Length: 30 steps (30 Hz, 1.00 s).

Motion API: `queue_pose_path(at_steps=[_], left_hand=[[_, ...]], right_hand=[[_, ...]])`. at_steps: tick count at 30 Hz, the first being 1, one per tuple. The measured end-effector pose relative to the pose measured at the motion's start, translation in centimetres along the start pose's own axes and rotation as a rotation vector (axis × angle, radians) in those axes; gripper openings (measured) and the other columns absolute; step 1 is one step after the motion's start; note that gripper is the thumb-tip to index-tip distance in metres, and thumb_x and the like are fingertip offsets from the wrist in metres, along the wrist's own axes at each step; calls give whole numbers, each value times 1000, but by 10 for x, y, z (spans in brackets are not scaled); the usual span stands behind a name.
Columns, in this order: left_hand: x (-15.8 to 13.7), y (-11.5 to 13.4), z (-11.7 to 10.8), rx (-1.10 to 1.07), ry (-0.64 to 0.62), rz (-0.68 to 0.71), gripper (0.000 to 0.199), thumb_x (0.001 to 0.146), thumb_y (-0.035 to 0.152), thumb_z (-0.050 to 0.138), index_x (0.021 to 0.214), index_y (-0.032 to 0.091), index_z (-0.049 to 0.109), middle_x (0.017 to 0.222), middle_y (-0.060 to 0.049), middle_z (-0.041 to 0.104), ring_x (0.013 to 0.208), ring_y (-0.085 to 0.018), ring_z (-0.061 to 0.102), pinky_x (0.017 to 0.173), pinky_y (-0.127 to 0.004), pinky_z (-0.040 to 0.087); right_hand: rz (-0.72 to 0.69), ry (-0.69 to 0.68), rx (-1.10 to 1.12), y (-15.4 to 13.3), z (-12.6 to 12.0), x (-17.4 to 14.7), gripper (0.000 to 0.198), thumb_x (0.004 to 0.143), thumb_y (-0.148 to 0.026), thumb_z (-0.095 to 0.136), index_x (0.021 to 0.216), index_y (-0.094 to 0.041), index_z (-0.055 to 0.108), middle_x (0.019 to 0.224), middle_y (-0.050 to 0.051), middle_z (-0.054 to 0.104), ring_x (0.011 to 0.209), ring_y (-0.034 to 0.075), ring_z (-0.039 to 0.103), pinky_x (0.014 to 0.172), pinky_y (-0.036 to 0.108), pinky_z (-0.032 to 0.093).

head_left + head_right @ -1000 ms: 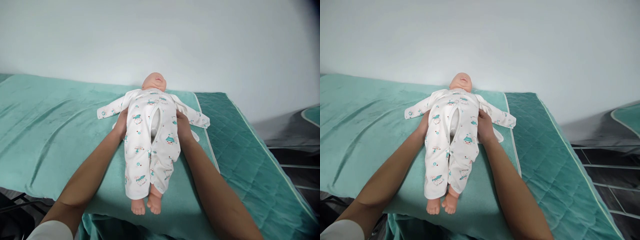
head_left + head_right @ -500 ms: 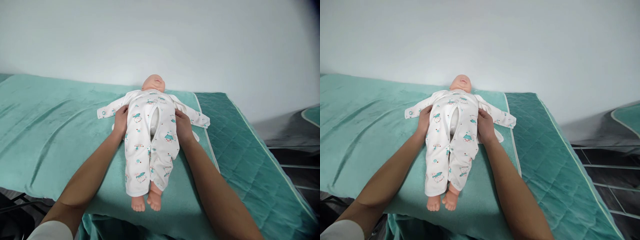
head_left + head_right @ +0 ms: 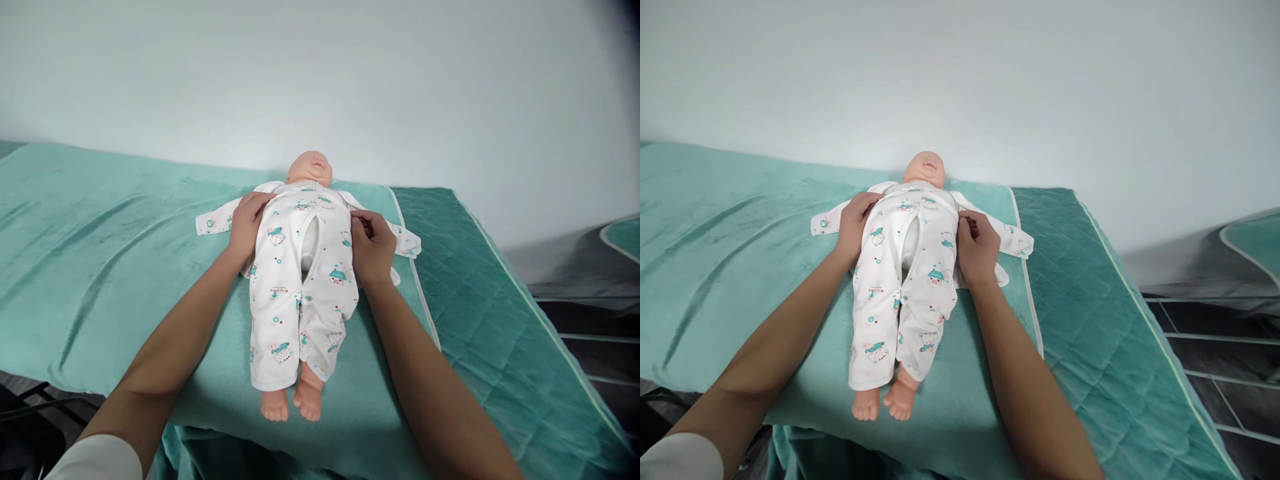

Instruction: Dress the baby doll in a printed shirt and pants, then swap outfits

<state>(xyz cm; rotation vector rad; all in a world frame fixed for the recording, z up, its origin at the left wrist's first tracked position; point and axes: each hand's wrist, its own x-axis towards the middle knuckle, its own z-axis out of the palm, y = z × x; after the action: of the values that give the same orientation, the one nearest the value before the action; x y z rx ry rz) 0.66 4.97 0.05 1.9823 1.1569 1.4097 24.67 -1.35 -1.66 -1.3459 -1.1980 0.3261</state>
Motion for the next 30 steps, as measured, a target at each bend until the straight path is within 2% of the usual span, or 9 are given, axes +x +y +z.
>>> queue_pose_path(at_steps=[2,6,12,16,21,25,30], left_hand=[[10,-5,0,27,-1,35,21,93,28,53,98,26,74,110,-5,72,109,-23,58,104,-39,40],[23,-13,-1,24,-25,-8,12,90,31,61,87,25,71,108,-5,71,112,-23,57,108,-39,38],[29,-17,-8,-145,-248,-97,12,88,31,61,85,20,66,129,-7,62,121,-22,56,109,-39,38],[33,-18,-10,-229,-316,-120,14,88,32,60,82,19,59,129,-8,62,122,-21,56,107,-38,39],[40,-22,-3,-293,-290,-184,17,90,36,58,86,20,54,120,-7,67,112,-21,60,98,-36,43],[51,-28,6,-134,-213,-235,16,90,33,58,83,21,50,97,-4,67,93,-20,59,87,-35,43],[56,-33,11,-55,-180,-209,16,91,32,56,83,22,48,86,-2,62,81,-18,53,77,-33,39]], right_hand=[[-15,-41,28,1,4,1,21,90,-32,55,101,-23,70,100,4,74,92,20,67,87,34,51],[-58,-70,11,3,13,8,22,90,-32,52,99,-24,70,100,3,73,95,20,65,91,36,50],[1,-114,85,0,23,26,14,83,-33,60,89,-23,67,91,2,70,86,19,64,84,35,51],[-17,-225,112,-1,26,38,11,79,-33,65,84,-23,64,90,2,66,85,18,60,80,32,48],[-79,-357,48,1,27,53,16,81,-37,67,90,-24,62,113,4,63,106,20,57,84,32,44],[-55,-457,13,3,27,61,18,85,-41,65,82,-23,61,123,5,60,111,20,56,90,34,43],[-56,-532,96,2,29,66,26,87,-42,65,72,-22,57,126,4,63,115,21,57,99,37,41]])
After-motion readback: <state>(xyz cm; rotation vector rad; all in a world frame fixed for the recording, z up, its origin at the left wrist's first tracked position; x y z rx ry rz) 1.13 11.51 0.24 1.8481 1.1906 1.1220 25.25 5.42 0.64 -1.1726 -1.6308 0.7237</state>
